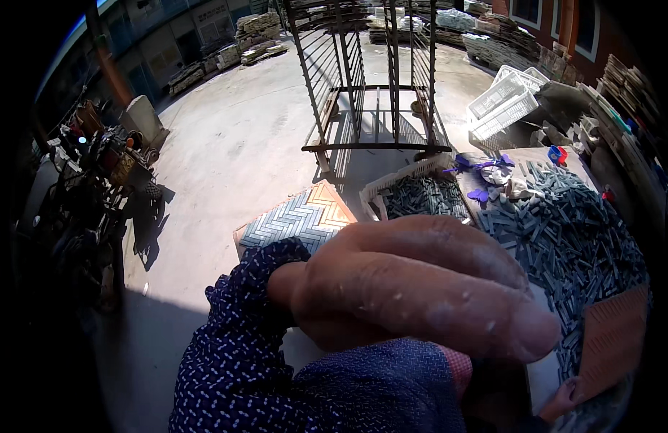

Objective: The person arranges small rectangular tiles by hand into a herringbone pattern on a square board. They flip the board to check alignment, then continue placing tiles until the pattern is complete.

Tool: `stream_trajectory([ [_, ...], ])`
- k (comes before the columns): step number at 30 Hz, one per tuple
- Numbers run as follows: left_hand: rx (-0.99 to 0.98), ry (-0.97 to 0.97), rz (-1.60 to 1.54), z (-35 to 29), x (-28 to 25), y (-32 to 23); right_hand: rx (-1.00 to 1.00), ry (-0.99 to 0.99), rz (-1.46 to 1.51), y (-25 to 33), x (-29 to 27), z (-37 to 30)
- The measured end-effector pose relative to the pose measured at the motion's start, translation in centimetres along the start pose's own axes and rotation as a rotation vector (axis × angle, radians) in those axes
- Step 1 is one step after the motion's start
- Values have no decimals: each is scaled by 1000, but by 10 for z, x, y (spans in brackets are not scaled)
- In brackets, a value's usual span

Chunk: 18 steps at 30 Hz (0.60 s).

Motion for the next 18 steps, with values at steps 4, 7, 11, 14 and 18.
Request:
stream_trajectory([
  [4, 197, 78, -76, 28, 36, 13, -146, 106, -226, 30, -41, 16],
  [7, 157, 181, -156, 29, 64, 20, 171, -21, 226, 44, -32, 25],
  [11, 79, 325, -354, 9, 120, 29, 237, 102, 432, 84, -39, 38],
  [14, -11, 348, -470, -23, 152, 46, 248, 147, 430, 65, 21, 32],
  [18, 7, 309, -625, -42, 190, 59, 188, 103, 378, 77, 49, -76],
])
Point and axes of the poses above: each hand's wrist, its own z-axis towards the middle knuckle, its own x-axis out of the palm, y = z × x, the point moved 6 cm from there along z, towards the middle knuckle, and after that the axes turned 11 degrees about x, right-handed, at the moved point
